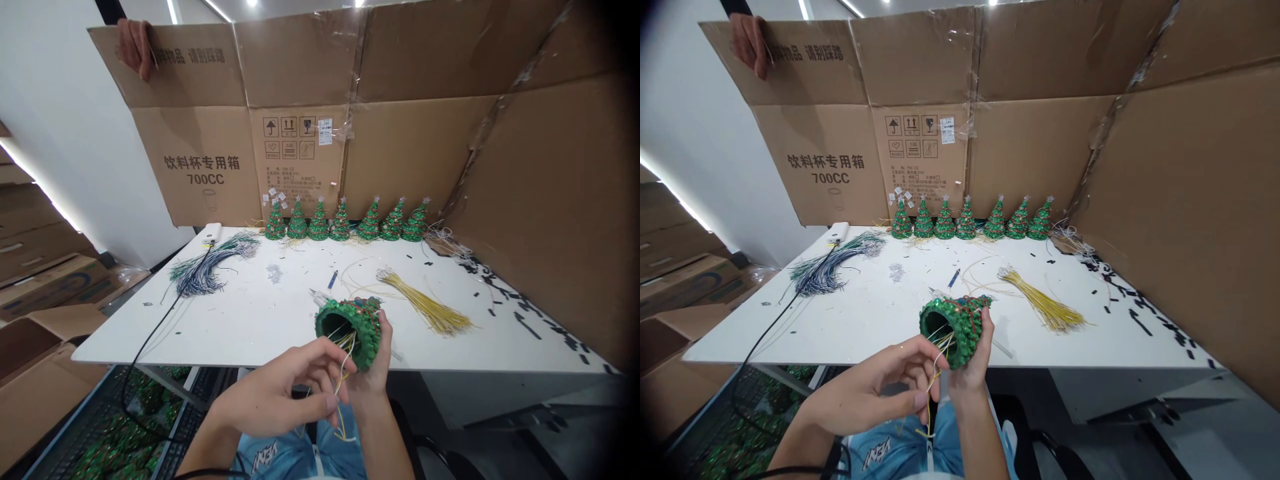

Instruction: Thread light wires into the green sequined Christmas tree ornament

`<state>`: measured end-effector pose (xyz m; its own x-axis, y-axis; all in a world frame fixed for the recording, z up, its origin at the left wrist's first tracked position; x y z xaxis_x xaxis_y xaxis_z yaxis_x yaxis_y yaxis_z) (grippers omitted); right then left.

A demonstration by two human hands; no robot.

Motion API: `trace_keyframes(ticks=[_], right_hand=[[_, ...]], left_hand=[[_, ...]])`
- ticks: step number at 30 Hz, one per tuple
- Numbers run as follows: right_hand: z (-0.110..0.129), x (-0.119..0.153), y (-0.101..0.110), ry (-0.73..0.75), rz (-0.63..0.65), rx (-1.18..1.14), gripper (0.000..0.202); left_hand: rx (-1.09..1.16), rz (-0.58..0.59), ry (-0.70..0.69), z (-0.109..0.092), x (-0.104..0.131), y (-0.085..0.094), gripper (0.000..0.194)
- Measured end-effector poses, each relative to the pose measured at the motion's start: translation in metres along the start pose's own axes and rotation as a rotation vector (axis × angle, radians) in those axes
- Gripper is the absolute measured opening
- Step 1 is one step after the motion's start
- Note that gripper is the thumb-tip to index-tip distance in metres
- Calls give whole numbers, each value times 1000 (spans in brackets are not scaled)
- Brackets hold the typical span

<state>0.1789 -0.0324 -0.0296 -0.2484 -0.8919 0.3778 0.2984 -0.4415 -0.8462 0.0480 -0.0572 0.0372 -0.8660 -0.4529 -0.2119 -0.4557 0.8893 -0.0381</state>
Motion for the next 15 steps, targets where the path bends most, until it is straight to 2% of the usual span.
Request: trace_keyframes(ticks=[4, 11, 15], right_hand=[[0, 3, -2, -19, -6, -13, 37], [0, 2, -1, -26, -9, -12, 40], [0, -1, 2, -20, -29, -10, 41]], left_hand=[[-9, 14, -10, -1, 0, -1, 37], [-34, 53, 2, -3, -1, -3, 59], [-21, 54, 6, -2, -1, -4, 62]])
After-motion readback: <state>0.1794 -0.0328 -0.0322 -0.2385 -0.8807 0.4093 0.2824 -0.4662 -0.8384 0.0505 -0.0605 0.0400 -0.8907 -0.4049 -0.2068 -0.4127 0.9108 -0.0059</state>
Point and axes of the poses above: each hand's wrist, its own x-axis away from the middle knuckle, its own y-axis out of the back of the hand, z = x × y, the point moved 7 cm from there along -x, towards the middle knuckle, and after that the axes turned 11 degrees about -y, right-handed, at the moved point
